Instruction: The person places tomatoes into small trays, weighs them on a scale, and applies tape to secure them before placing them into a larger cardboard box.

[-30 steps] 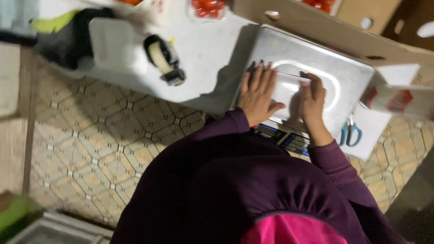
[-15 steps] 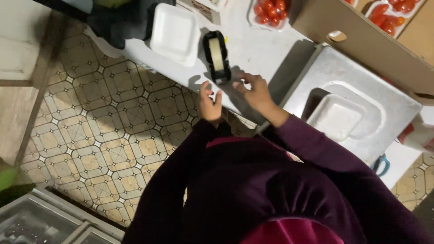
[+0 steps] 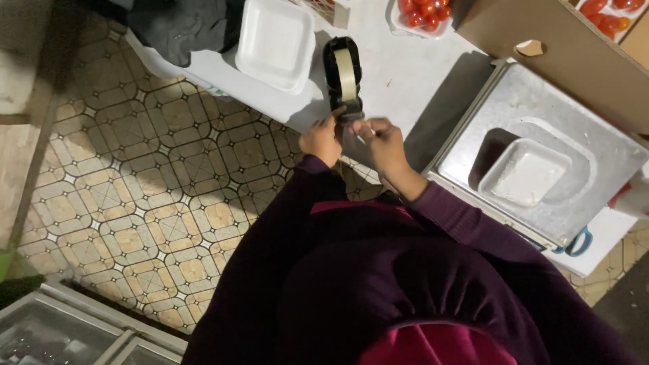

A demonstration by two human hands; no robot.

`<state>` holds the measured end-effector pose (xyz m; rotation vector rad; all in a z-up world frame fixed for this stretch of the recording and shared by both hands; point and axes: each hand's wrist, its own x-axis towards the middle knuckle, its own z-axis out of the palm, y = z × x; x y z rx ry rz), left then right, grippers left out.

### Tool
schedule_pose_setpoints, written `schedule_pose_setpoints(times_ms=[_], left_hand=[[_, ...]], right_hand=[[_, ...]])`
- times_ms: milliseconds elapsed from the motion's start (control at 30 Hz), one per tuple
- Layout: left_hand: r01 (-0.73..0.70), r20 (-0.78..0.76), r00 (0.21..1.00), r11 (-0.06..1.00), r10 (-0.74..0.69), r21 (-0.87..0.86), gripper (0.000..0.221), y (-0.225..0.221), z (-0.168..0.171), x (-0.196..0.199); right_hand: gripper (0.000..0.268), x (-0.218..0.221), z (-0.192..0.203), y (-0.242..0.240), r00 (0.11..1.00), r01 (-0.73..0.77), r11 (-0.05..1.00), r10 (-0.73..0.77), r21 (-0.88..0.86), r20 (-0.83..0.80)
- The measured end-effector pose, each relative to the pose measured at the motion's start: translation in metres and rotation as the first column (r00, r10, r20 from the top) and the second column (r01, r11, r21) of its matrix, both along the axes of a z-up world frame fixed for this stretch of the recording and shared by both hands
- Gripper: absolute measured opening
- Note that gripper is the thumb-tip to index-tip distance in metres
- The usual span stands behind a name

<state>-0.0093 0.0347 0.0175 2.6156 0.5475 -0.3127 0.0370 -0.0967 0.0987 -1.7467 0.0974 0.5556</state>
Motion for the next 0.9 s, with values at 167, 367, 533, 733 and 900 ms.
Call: schedule_pose_setpoints(times_ms=[167, 367, 533, 733, 900], left_hand=[[-0.010, 0.281, 0.960, 0.998, -0.010, 0.070, 0.038, 0.002, -0.059, -0.005], [-0.048, 0.347, 0.938, 0.997, 0.028, 0.052, 0.040, 0.002, -0.060, -0.007], [-0.107, 0.417, 0.866, 0.917, 0.276, -0.385, 0.035, -0.001, -0.042, -0.012], [-0.532, -0.233, 0.727, 0.315, 0.646, -0.786, 0.038, -0.017, 0.032, -0.007], [-0.515, -0.242, 0.739, 0.296, 0.629, -0.804, 0.036, -0.025, 0.015, 0.000]], right_hand=[[0.017, -0.044, 0.008, -0.041, 0.969, -0.024, 0.998, 0.036, 0.053, -0.246], [0.019, -0.061, 0.005, -0.050, 0.944, -0.127, 0.992, 0.120, -0.002, -0.306], [0.022, -0.063, -0.060, -0.061, 0.941, -0.185, 0.982, 0.163, -0.047, -0.297], [0.026, -0.061, -0.067, -0.054, 0.928, -0.234, 0.966, 0.189, -0.111, -0.320], [0.026, -0.065, -0.061, -0.050, 0.915, -0.209, 0.974, 0.163, -0.090, -0.370]])
